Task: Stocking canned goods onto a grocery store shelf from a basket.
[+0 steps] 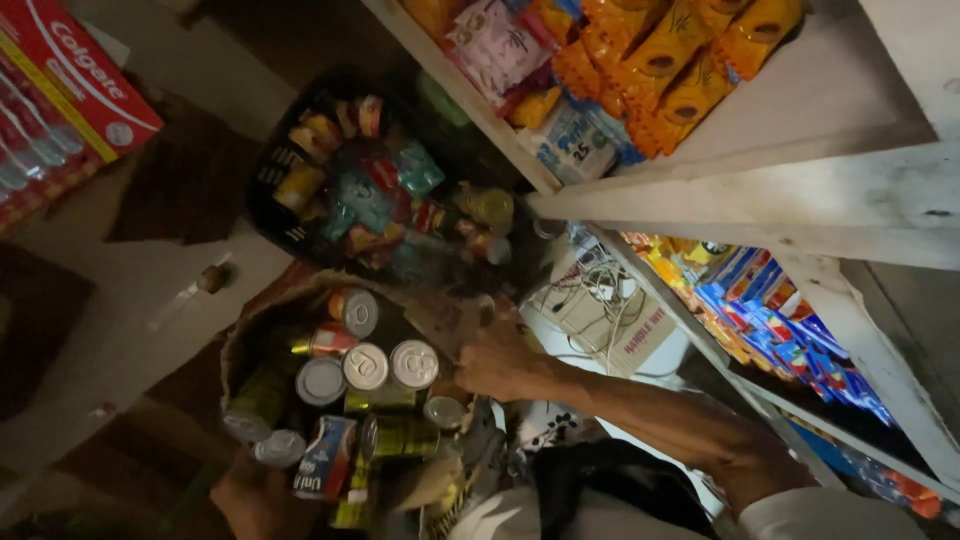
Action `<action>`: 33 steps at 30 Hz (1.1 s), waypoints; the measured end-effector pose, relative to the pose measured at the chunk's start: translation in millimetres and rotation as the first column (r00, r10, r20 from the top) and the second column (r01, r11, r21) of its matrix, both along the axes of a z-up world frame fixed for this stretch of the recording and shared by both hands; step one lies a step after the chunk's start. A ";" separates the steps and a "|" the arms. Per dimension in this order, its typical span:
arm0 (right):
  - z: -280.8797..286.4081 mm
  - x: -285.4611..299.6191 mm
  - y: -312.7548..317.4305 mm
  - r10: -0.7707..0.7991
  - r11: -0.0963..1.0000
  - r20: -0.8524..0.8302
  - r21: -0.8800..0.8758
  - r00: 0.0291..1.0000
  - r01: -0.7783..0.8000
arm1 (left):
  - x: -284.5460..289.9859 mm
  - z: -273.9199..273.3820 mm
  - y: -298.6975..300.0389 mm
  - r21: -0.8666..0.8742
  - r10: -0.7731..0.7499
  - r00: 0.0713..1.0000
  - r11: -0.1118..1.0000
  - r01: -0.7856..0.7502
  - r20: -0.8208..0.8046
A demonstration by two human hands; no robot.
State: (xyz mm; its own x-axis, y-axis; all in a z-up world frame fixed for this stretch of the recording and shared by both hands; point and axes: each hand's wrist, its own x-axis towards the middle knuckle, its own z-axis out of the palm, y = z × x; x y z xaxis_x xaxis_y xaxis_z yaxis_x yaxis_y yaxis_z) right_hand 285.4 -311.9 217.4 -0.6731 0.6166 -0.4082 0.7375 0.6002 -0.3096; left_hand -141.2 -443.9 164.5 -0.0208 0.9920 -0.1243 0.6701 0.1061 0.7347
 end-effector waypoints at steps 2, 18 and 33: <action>-2.1 1.9 -5.5 -0.007 1.000 -0.024 -0.019 1.000 0.006 | 17.4 -27.8 30.7 -0.015 0.044 0.998 0.999 -0.043 0.039; 47.1 17.1 -41.3 -0.138 0.941 0.262 -0.268 0.955 0.209 | 23.0 -89.5 6.5 -0.123 0.105 0.992 0.986 -0.114 -0.071; 26.2 114.4 -225.2 -0.584 0.802 0.011 -0.146 0.812 0.579 | 110.8 -7.5 24.3 -0.079 -0.301 0.953 0.950 0.302 0.025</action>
